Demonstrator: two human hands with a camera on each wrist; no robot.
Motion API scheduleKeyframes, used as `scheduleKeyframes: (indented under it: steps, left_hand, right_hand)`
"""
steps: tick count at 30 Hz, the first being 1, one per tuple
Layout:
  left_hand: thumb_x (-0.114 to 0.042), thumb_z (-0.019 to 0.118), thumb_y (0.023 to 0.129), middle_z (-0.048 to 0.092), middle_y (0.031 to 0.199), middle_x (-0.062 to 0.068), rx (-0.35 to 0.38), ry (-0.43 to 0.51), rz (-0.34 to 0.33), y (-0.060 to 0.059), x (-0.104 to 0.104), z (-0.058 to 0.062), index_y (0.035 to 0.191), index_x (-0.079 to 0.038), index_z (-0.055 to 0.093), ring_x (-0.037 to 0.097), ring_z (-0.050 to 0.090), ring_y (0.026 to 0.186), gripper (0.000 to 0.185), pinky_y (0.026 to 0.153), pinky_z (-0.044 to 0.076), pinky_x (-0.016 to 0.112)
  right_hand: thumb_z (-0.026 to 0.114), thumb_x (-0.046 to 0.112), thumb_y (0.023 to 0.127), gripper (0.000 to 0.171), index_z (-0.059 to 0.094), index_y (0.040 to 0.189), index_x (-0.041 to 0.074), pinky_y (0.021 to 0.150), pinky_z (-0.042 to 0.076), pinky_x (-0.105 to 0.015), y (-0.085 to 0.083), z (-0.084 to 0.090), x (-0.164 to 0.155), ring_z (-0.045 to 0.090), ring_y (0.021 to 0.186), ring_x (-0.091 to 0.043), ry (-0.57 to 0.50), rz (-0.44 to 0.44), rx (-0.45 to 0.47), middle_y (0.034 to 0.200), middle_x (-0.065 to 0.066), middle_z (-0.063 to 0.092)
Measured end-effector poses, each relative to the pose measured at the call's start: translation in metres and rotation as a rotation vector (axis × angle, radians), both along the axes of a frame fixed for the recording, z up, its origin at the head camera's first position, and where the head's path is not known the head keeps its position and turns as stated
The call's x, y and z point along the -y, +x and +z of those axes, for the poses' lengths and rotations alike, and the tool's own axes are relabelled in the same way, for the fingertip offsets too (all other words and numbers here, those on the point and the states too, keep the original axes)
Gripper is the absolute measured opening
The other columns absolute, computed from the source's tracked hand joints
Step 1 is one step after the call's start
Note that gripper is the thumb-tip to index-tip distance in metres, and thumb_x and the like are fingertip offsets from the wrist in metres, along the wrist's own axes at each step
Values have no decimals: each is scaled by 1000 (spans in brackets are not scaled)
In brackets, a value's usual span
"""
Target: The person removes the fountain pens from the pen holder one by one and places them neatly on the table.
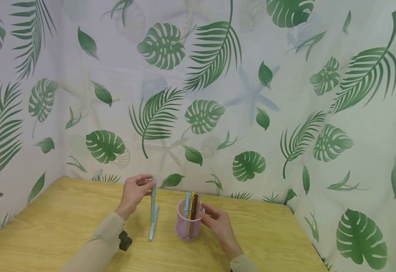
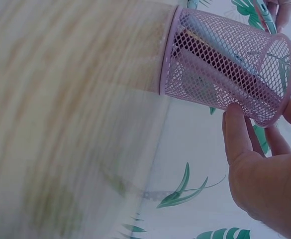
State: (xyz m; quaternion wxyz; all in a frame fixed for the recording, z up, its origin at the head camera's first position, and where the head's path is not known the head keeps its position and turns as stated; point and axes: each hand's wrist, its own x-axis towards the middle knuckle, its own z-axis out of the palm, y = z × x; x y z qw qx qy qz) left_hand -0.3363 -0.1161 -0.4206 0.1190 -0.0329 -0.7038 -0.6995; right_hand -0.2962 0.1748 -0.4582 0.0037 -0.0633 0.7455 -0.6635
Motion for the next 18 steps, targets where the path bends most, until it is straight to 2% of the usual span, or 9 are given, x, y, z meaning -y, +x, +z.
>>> scheduleKeyframes:
  steps: [4, 11, 18]
  left_hand:
    - [-10, 71, 90, 69, 112, 23, 13, -23, 15, -9, 3, -11, 123, 4, 64, 15, 70, 82, 37, 77, 60, 40]
    - [-7, 68, 91, 70, 109, 22, 64, -107, 2, -13, 8, -23, 122, 4, 65, 16, 70, 82, 33, 73, 60, 35]
    - [-5, 67, 91, 71, 103, 20, 114, -81, -49, -14, 17, -35, 122, 11, 61, 14, 70, 80, 35, 75, 60, 38]
  right_hand:
    - [64, 14, 96, 45, 53, 135, -5, 93, 54, -37, 0, -1, 0, 62, 116, -31, 0, 0, 1, 132, -27, 58]
    - [64, 13, 96, 45, 53, 135, -5, 93, 55, -37, 1, 0, -1, 62, 117, -33, -1, -13, 0, 132, -27, 58]
    - [64, 14, 95, 46, 53, 136, -4, 93, 54, -37, 3, 2, 0, 62, 116, -31, -11, -8, -8, 133, -27, 57]
